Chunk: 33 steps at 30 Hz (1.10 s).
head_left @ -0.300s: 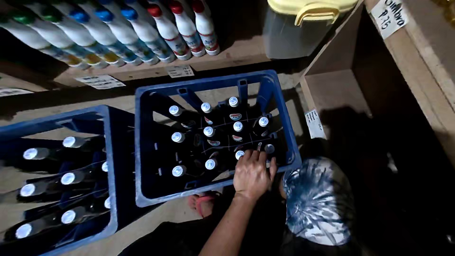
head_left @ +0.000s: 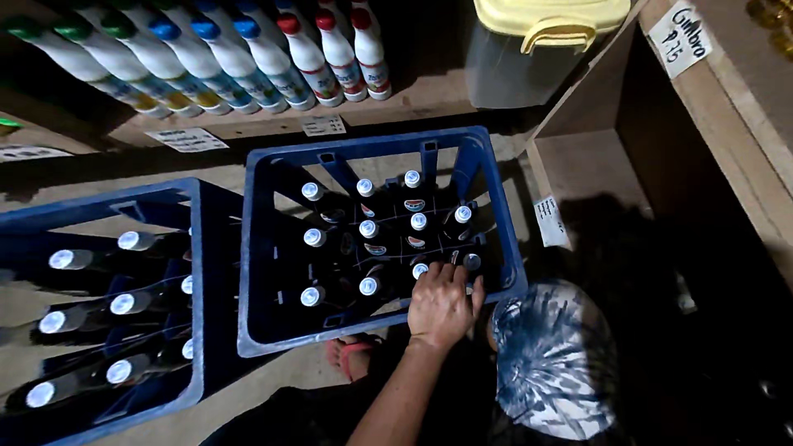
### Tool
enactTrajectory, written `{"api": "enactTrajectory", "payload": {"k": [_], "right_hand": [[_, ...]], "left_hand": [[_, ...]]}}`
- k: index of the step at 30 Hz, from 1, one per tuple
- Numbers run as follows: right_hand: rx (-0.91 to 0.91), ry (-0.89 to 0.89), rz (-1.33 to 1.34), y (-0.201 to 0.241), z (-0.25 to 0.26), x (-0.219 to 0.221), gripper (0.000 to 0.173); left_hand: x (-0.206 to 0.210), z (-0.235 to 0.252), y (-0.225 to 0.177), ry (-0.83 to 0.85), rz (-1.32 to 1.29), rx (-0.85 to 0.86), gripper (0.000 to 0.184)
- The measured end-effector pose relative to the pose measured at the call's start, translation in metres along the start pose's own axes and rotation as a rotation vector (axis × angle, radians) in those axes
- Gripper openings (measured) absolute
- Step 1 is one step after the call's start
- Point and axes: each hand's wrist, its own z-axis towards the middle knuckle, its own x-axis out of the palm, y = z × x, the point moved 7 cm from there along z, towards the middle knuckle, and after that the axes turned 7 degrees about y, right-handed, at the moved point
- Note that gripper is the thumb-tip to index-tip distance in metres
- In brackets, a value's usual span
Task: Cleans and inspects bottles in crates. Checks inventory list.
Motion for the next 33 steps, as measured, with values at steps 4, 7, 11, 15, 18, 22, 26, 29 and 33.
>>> {"api": "enactTrajectory", "payload": {"k": [4, 7, 11, 15, 18, 22, 26, 29, 33], "right_hand": [[-0.024, -0.258, 0.339, -0.015, 0.071, -0.007, 0.049], [0.032, -0.177, 0.380, -0.039, 0.127, 0.001, 0.052], [-0.089, -0.362, 0.544, -0.075, 0.167, 0.021, 0.060], [-0.096, -0.414, 0.780, -0.030, 0.113, 0.002, 0.047], [0.011, -0.224, 0.497, -0.019, 0.104, -0.010, 0.051], [-0.077, -0.371, 0.794, -0.062, 0.164, 0.007, 0.052], [-0.203, -0.231, 1.682, -0.051, 0.178, -0.010, 0.036], [-0.217, -0.213, 1.927, -0.052, 0.179, -0.054, 0.033], [-0.272, -0.231, 2.153, -0.046, 0.169, -0.084, 0.037]], "left_hand": [[0.000, 0.001, 0.000, -0.001, 0.036, -0.008, 0.047], [0.000, 0.001, 0.000, 0.024, 0.051, -0.015, 0.049], [0.001, 0.001, 0.000, 0.030, 0.083, -0.013, 0.050], [0.001, 0.001, 0.000, 0.042, 0.092, -0.024, 0.049], [-0.001, 0.002, -0.001, 0.035, 0.100, -0.017, 0.048], [-0.001, 0.001, -0.001, 0.027, 0.110, -0.012, 0.048], [-0.002, 0.001, -0.001, 0.016, 0.111, -0.013, 0.049], [-0.002, 0.001, -0.001, 0.010, 0.110, -0.016, 0.050], [-0.003, 0.001, -0.002, -0.003, 0.106, -0.022, 0.051]]}}
